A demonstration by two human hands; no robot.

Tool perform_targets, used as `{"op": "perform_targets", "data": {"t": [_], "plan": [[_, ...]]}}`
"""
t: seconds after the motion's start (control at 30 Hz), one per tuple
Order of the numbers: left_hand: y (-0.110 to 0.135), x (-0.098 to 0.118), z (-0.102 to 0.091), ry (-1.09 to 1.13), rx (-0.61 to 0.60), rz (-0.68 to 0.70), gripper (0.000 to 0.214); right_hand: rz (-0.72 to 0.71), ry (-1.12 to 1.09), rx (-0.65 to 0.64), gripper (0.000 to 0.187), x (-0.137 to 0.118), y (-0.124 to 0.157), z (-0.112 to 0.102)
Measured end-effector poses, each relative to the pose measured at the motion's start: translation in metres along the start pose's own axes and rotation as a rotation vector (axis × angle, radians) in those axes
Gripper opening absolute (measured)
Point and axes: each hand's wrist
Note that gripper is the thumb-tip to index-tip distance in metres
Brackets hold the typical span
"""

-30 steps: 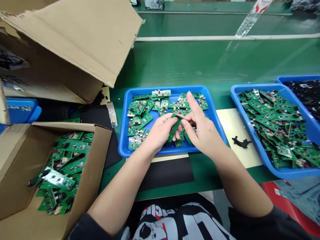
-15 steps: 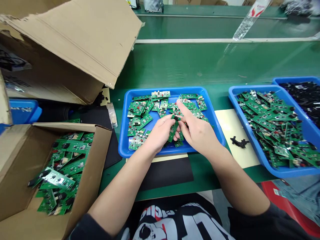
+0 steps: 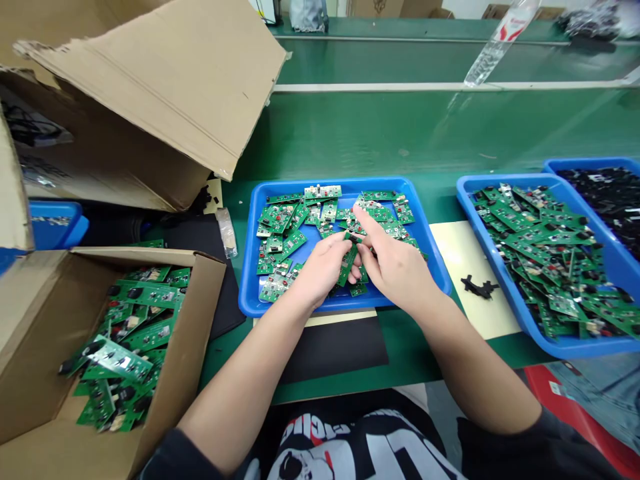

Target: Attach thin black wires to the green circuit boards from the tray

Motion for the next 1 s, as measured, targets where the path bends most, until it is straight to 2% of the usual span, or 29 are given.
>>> {"op": "perform_targets", "data": {"t": [0.6, 1.0], "plan": [[0.0, -0.003, -0.002, -0.075, -0.045, 0.052, 0.024, 0.018, 0.022, 0.027, 0.044, 0.003, -0.001, 0.001], [0.001, 0.001, -0.007, -0.284, -0.052, 0.096, 0.027, -0.028, 0.018, 0.035, 0.025, 0.017, -0.003, -0.003]]}}
Point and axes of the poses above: each hand's wrist, its own y-axis away from the middle knuckle, its own z-axis out of the palm, x = y × z, and after that the axes turned 7 degrees about -y, right-handed
